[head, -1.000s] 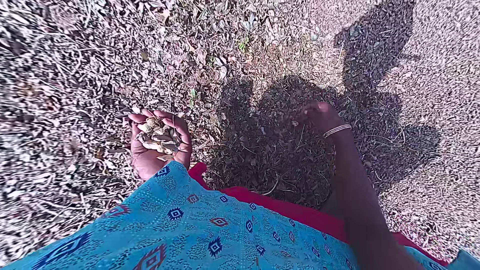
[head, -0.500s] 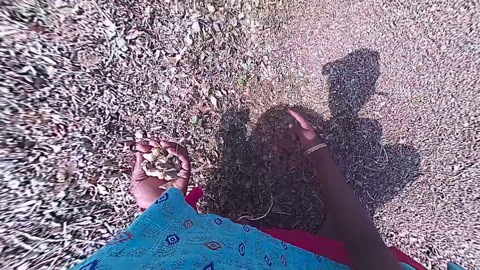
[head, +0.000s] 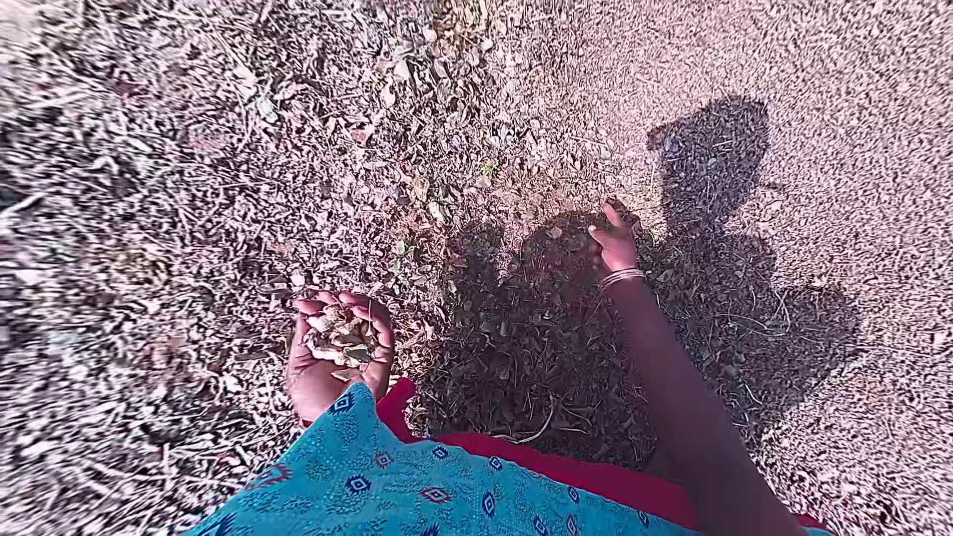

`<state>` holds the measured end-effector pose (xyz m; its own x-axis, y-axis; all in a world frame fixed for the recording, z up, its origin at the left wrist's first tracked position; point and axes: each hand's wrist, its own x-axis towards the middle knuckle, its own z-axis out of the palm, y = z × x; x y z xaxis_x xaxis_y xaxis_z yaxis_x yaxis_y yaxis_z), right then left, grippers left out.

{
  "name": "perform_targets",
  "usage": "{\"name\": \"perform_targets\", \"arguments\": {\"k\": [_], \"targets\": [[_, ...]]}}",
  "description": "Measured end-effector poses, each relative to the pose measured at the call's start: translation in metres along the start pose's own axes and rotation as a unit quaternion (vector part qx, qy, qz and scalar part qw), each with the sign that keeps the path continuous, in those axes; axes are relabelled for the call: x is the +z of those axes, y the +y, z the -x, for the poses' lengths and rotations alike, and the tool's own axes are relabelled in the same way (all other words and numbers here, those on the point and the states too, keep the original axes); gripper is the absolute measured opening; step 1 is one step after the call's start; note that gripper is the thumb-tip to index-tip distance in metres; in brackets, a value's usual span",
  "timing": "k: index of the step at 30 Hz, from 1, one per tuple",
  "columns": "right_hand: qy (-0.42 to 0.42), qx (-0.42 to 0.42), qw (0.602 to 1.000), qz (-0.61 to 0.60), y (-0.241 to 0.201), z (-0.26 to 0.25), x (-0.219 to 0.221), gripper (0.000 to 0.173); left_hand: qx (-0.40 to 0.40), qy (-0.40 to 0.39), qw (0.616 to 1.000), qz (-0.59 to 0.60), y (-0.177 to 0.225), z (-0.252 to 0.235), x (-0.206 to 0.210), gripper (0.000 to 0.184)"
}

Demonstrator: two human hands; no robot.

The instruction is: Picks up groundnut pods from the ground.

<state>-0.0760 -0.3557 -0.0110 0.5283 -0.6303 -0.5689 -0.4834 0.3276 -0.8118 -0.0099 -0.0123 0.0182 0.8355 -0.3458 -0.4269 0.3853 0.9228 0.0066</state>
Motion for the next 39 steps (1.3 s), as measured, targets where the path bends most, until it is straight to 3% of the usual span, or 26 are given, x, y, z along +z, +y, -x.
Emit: {"name": "perform_targets", "arguments": {"k": [2, 3, 4, 6, 8, 11, 14, 16, 17, 20, 24, 25, 26, 27, 28, 29, 30, 31, 33, 34, 35, 37, 39], "targets": [[0.121, 0.028, 0.990, -0.065, -0.010, -0.043, -0.002, 0.068, -0.012, -0.019, 1.000, 0.012, -0.002, -0.002, -0.001, 0.046], [0.134, 0.038, 0.988, -0.070, -0.015, -0.059, 0.005, 0.066, -0.016, -0.022, 1.000, 0.014, -0.003, -0.002, -0.001, 0.046], [0.123, 0.045, 0.990, -0.049, -0.018, -0.072, 0.015, 0.057, -0.006, -0.001, 1.000, 0.005, -0.005, -0.002, 0.000, 0.047], [0.087, 0.044, 0.995, 0.034, -0.018, -0.082, 0.033, 0.062, 0.036, 0.080, 0.996, -0.033, -0.009, -0.003, 0.005, 0.048], [0.020, 0.025, 0.995, 0.099, -0.010, -0.070, 0.028, 0.081, 0.036, 0.086, 0.995, -0.029, -0.009, -0.002, 0.007, 0.048], [-0.071, -0.011, 0.992, 0.101, 0.006, -0.029, -0.009, 0.066, 0.025, 0.056, 0.998, -0.020, -0.009, -0.005, 0.005, 0.050], [-0.022, -0.031, 0.999, -0.039, 0.020, -0.030, -0.042, 0.054, 0.001, -0.008, 1.000, 0.012, -0.008, -0.005, -0.009, 0.049], [-0.025, -0.014, 0.982, -0.186, 0.006, -0.050, -0.050, 0.018, -0.021, -0.031, 0.999, 0.017, -0.007, -0.007, -0.009, 0.047], [-0.050, 0.000, 0.961, -0.273, -0.008, -0.067, -0.054, 0.016, -0.024, -0.033, 0.999, 0.011, -0.007, -0.008, -0.008, 0.047], [-0.124, -0.021, 0.891, -0.436, -0.049, -0.109, -0.081, 0.041, -0.004, -0.025, 0.999, 0.039, -0.004, -0.009, -0.004, 0.054], [-0.165, -0.161, 0.881, -0.413, -0.118, -0.110, -0.143, 0.037, -0.001, 0.006, 1.000, 0.018, 0.000, -0.006, 0.003, 0.061], [-0.148, -0.156, 0.894, -0.393, -0.133, -0.093, -0.155, 0.031, 0.001, 0.008, 1.000, 0.017, 0.002, -0.006, -0.003, 0.058], [-0.065, -0.092, 0.926, -0.360, -0.154, -0.063, -0.154, 0.025, -0.002, 0.010, 1.000, 0.021, 0.003, -0.007, -0.006, 0.055], [0.132, 0.054, 0.946, -0.292, -0.191, -0.035, -0.133, 0.026, 0.012, 0.042, 0.999, -0.007, -0.006, -0.006, 0.004, 0.056], [0.014, -0.071, 0.985, -0.155, -0.159, -0.049, -0.159, 0.035, 0.023, 0.074, 0.996, -0.033, -0.015, -0.005, 0.014, 0.055], [-0.018, -0.132, 0.991, -0.004, -0.139, -0.066, -0.170, 0.039, 0.029, 0.094, 0.994, -0.041, -0.022, -0.005, 0.020, 0.054], [-0.019, -0.158, 0.974, 0.160, -0.124, -0.073, -0.165, 0.039, 0.026, 0.099, 0.994, -0.046, -0.026, -0.005, 0.021, 0.054], [-0.037, -0.165, 0.930, 0.326, -0.111, -0.074, -0.153, 0.037, 0.012, 0.089, 0.995, -0.045, -0.024, -0.007, 0.016, 0.054], [-0.105, -0.097, 0.784, 0.604, -0.092, -0.067, -0.115, 0.048, -0.028, 0.017, 0.999, 0.006, -0.012, -0.013, -0.009, 0.053], [-0.115, -0.059, 0.714, 0.688, -0.079, -0.065, -0.096, 0.057, -0.034, 0.002, 0.999, 0.022, -0.010, -0.014, -0.015, 0.053], [-0.104, -0.041, 0.671, 0.733, -0.069, -0.066, -0.083, 0.062, -0.019, 0.015, 1.000, 0.005, -0.014, -0.011, -0.006, 0.054], [-0.031, -0.046, 0.653, 0.756, -0.063, -0.080, -0.076, 0.055, -0.005, 0.011, 1.000, -0.013, -0.020, -0.005, 0.010, 0.061], [0.038, -0.072, 0.701, 0.709, -0.080, -0.081, -0.085, 0.037, 0.000, -0.003, 1.000, -0.008, -0.018, 0.001, 0.012, 0.061]]}}
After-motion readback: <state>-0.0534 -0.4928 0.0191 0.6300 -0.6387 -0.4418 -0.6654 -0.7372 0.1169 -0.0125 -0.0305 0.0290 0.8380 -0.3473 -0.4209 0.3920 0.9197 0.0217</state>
